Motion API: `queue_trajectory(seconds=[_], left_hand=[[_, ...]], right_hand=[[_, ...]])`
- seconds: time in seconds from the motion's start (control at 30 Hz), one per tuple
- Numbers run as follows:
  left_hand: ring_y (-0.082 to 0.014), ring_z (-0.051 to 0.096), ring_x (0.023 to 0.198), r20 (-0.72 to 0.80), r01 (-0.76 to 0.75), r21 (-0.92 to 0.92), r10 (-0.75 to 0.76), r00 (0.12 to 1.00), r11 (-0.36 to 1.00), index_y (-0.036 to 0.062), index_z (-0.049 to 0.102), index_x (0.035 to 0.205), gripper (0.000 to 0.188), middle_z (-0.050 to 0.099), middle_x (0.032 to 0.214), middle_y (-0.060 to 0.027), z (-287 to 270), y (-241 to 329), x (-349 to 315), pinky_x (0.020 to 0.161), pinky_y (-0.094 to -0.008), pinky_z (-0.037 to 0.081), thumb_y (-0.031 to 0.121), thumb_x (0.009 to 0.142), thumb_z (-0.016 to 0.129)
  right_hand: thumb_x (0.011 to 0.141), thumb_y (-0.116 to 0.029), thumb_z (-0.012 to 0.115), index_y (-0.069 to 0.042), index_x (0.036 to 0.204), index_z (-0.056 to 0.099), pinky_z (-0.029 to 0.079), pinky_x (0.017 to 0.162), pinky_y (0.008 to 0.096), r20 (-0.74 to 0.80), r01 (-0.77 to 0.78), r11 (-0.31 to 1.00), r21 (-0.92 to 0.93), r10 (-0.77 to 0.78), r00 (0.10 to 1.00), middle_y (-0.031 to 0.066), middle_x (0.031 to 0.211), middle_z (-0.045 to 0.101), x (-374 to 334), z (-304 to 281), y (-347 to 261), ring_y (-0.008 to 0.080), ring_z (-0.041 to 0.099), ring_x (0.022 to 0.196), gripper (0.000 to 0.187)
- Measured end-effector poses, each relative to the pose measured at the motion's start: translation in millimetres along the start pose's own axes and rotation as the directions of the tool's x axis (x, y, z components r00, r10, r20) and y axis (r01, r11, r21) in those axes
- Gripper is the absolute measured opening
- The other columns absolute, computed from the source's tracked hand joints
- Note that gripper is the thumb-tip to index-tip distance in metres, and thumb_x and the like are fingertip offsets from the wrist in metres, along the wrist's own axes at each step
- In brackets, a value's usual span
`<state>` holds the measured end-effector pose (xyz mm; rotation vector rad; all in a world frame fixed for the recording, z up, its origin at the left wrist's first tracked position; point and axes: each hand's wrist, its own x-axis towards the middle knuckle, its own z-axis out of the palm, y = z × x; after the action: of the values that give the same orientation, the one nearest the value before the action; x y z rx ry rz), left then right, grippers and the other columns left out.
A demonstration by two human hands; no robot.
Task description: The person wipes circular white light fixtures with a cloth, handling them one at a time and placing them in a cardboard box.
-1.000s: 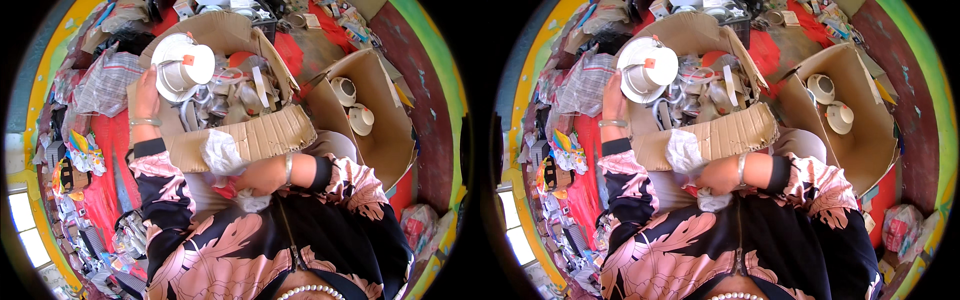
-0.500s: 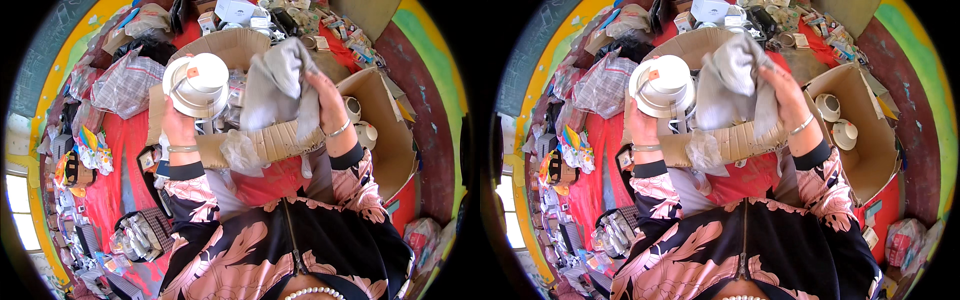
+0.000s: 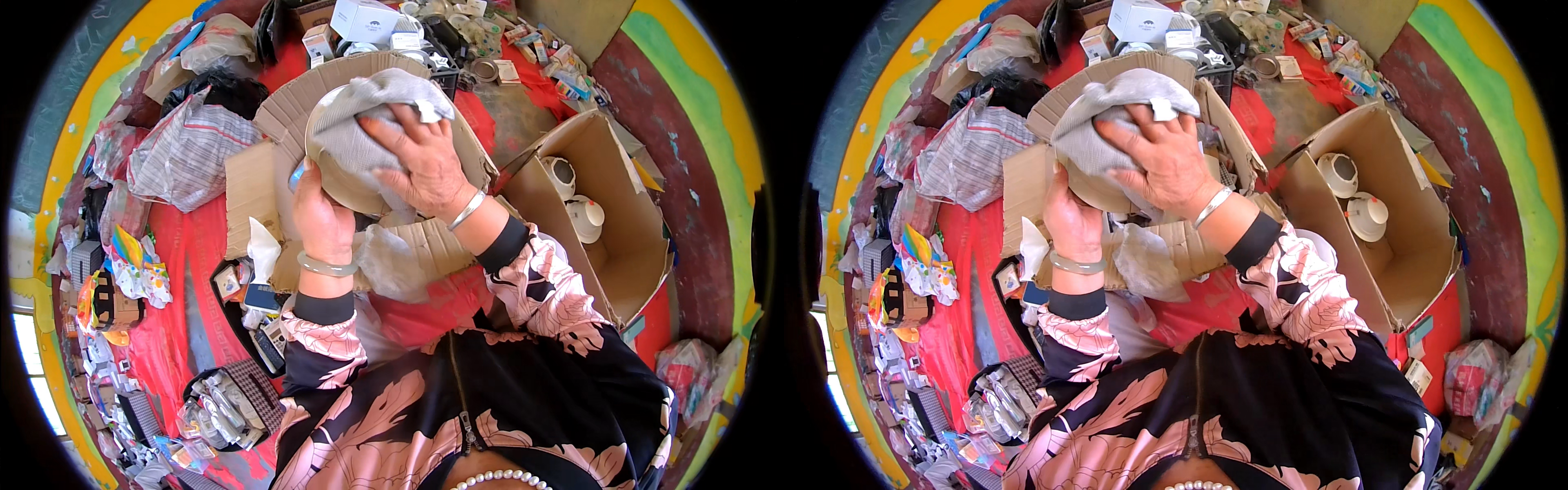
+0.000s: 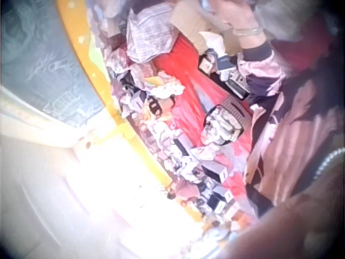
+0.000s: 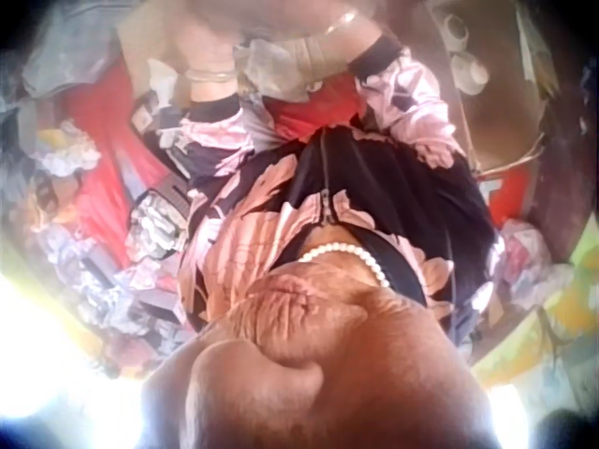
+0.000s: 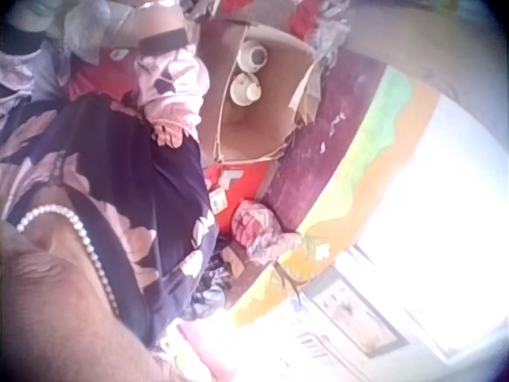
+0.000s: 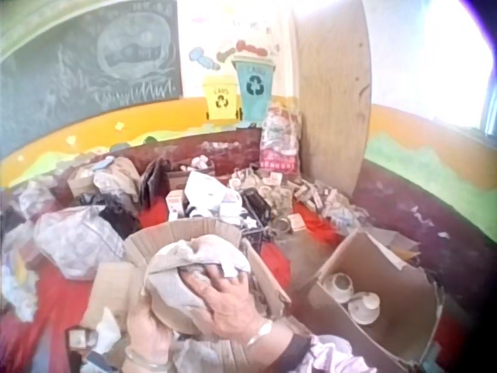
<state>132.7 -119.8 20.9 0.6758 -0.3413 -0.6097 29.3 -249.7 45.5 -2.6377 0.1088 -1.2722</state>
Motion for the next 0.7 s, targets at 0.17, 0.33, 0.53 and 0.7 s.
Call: queue_trajectory(seconds=[0.17,0.33,0.53,0.7], left_hand=[[-0.0231,0.047,0.115,-0.019,-0.013,0.042,0.014,1.0,0.999,-0.0025,0.042,0.125,0.043,0.049,0.126,-0.012,5.4,-7.9,-1.4,0.099,-0.0382,0.036,0.028,0.095,0.04],[-0.0224,0.053,0.105,0.019,-0.077,0.075,0.076,0.997,0.994,-0.0049,0.048,0.117,0.041,0.055,0.116,-0.013,15.1,-8.1,-4.6,0.093,-0.0357,0.04,0.029,0.095,0.044],[-0.0233,0.049,0.112,-0.091,-0.087,-0.018,0.085,0.992,0.996,-0.0064,0.045,0.121,0.044,0.051,0.121,-0.0147,-3.7,-12.7,9.6,0.098,-0.0362,0.036,0.03,0.096,0.04],[-0.0226,0.049,0.113,-0.086,-0.116,0.0,0.115,0.99,0.993,-0.0057,0.042,0.124,0.046,0.051,0.122,-0.0143,-4.0,5.9,3.9,0.097,-0.0367,0.037,0.031,0.096,0.038]], right_hand=[[0.082,-0.031,0.056,-0.012,0.121,0.052,0.029,0.095,0.0453,-0.09,-0.2,0.973,0.111,0.211,0.973,0.0165,0.127,0.044,7.8,-1.5,-0.5,0.0354,0.041,0.114,0.044],[0.088,-0.028,0.049,-0.007,0.12,0.051,0.038,0.091,0.0386,-0.172,-0.364,0.79,0.493,0.498,0.85,0.0209,0.12,0.048,4.9,8.6,25.3,0.0365,0.048,0.108,0.038],[0.085,-0.028,0.056,0.001,0.098,0.06,0.047,0.066,0.0341,0.09,-0.816,0.539,0.208,0.82,0.565,0.019,0.083,0.063,-35.5,16.3,122.8,0.0272,0.061,0.073,0.031],[0.084,-0.025,0.063,-0.002,0.096,0.062,0.043,0.058,0.0208,0.185,-0.517,0.093,0.851,0.868,0.461,0.0008,0.079,0.061,-1.6,-44.4,93.9,0.0066,0.054,0.067,0.027]])
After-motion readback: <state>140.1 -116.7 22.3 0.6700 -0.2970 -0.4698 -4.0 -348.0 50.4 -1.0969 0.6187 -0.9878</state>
